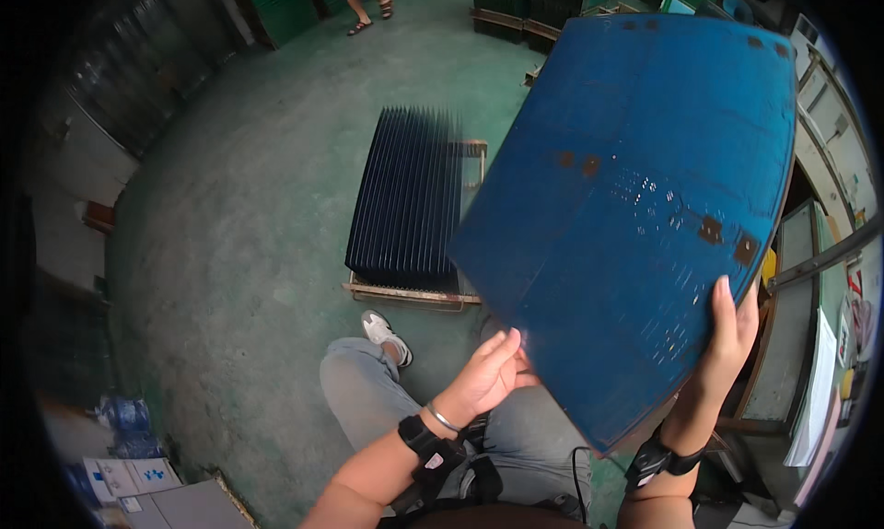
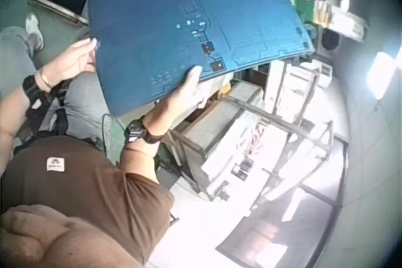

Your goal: Inspecting and organizing large blue circuit board panels in a fabrication facility.

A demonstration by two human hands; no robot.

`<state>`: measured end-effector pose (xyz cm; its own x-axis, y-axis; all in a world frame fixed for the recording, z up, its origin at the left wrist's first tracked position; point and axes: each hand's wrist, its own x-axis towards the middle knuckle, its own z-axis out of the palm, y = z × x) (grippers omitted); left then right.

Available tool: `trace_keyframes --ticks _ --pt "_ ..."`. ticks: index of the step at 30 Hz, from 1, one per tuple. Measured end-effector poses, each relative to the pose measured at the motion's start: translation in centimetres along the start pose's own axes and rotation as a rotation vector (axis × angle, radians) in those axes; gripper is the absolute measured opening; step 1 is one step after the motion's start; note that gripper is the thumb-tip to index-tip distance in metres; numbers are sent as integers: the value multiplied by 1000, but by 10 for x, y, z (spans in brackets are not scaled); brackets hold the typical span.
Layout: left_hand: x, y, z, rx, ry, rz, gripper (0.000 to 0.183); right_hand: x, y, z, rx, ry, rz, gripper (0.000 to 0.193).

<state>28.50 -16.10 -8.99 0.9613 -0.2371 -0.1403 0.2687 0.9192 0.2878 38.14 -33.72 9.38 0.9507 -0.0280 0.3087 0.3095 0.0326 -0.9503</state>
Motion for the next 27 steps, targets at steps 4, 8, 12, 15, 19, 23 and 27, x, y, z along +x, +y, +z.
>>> trace_keyframes --ticks 4,8,12,15,19,23,27 --pt "-12 46 -38 641 152 -124 38 33 46 43 -142 -150 -36 38" --pt "-23 101 -94 974 456 -19 26 54 131 99 -423 -199 -176 40" --pt "-37 118 -116 990 596 -92 27 64 197 151 -348 -266 -130 38" --pt "-48 134 -120 943 584 -43 29 74 214 166 -450 -315 -97 40" --pt "-99 170 -99 781 834 405 36 78 198 186 -555 -370 -63 41" --pt "-129 176 -102 758 1002 487 33 90 210 211 -628 -408 -59 39" --pt "-81 170 -93 895 897 445 27 112 221 226 -688 -412 -80 38"
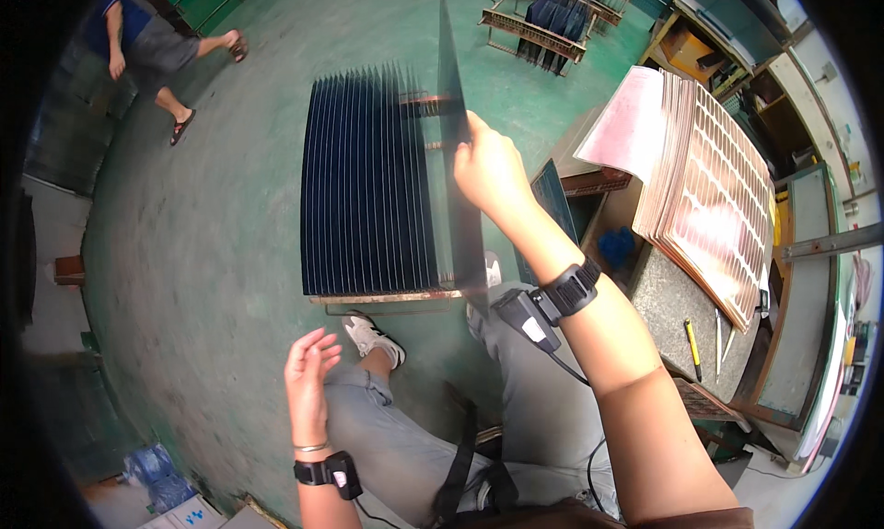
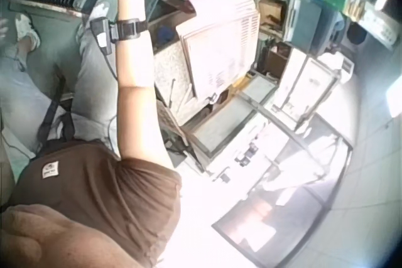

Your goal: Inspecting and organizing large blue circuit board panels in a fabrication facility.

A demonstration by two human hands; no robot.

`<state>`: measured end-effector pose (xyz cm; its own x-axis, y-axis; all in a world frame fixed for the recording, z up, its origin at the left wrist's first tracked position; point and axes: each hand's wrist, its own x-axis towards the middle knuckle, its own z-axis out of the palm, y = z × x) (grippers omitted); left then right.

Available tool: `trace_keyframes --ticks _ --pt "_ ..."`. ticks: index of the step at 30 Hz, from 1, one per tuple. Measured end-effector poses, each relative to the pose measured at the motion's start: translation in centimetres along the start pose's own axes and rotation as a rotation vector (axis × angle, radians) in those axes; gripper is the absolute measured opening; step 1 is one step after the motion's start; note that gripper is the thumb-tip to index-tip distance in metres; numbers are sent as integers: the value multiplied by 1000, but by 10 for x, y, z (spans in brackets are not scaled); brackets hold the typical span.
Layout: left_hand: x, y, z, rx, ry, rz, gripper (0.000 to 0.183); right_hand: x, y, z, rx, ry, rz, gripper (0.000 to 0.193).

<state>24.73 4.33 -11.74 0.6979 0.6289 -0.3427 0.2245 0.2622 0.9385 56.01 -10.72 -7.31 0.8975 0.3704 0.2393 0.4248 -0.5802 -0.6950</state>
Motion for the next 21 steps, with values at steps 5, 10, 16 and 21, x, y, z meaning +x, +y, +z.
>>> trace_keyframes --ticks 5,10,16,21 --pt "53 -10 67 198 -157 248 20 16 -2 4 -13 -69 41 40" --pt "93 -23 118 723 -129 745 21 15 -8 15 -24 -66 41 41" --pt "104 -47 153 952 -117 678 29 21 -16 18 -53 -70 41 40" --pt "105 -53 156 944 -105 627 27 20 -8 8 -41 -63 124 40"
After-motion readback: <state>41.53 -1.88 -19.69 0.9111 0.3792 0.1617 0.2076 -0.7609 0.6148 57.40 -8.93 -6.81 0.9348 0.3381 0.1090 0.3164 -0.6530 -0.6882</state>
